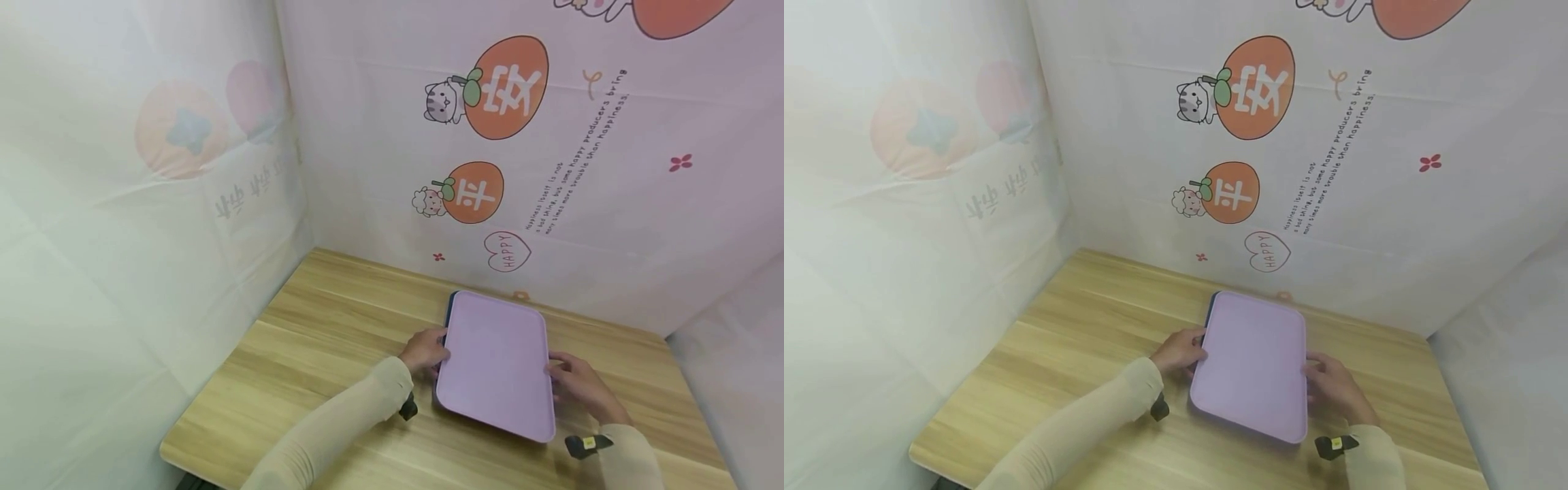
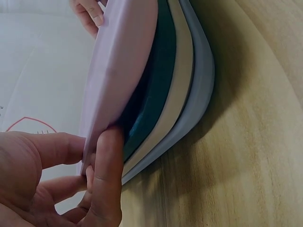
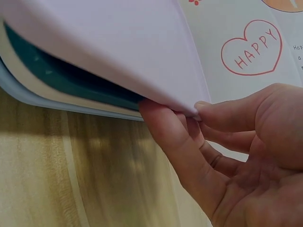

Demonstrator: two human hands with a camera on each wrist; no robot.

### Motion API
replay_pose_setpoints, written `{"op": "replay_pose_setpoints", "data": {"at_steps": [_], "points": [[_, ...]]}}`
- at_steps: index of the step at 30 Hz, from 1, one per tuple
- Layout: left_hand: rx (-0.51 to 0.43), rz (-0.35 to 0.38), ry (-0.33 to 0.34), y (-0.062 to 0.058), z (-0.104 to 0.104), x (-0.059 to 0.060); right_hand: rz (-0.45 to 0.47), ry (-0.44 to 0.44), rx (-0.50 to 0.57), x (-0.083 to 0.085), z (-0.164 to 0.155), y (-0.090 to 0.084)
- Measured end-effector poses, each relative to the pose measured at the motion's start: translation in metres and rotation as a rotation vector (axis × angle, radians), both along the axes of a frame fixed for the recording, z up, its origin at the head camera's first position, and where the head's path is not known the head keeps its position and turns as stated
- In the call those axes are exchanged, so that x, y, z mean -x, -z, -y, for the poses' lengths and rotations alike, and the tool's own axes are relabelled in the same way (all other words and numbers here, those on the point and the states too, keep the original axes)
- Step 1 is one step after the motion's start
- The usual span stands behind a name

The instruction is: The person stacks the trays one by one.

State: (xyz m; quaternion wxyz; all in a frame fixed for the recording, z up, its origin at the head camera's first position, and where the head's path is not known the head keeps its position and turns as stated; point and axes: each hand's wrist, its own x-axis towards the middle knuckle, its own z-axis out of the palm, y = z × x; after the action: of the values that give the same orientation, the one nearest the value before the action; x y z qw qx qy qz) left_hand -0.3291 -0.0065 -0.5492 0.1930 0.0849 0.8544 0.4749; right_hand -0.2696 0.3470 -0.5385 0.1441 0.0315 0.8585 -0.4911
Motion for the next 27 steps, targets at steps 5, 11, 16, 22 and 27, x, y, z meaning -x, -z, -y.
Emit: {"op": "replay_pose_setpoints", "data": {"at_steps": [5, 11, 16, 22, 27], "points": [[0.03, -0.04, -0.033, 0.001, -0.001, 0.001, -0.014, -0.02, -0.039, 0.005, 0.003, -0.004], [0.052, -0.046, -0.043, 0.001, -0.002, 0.0, 0.003, -0.033, -0.065, 0.008, 0.006, -0.006], [0.073, -0.059, -0.05, 0.001, -0.003, 0.001, -0.006, -0.022, -0.09, 0.015, 0.006, -0.003], [0.063, -0.049, -0.049, 0.005, -0.002, 0.005, 0.006, 0.0, -0.12, 0.017, 0.009, -0.005], [0.029, -0.04, -0.041, 0.009, -0.002, 0.003, -0.024, 0.002, -0.231, 0.015, 0.012, -0.001]]}}
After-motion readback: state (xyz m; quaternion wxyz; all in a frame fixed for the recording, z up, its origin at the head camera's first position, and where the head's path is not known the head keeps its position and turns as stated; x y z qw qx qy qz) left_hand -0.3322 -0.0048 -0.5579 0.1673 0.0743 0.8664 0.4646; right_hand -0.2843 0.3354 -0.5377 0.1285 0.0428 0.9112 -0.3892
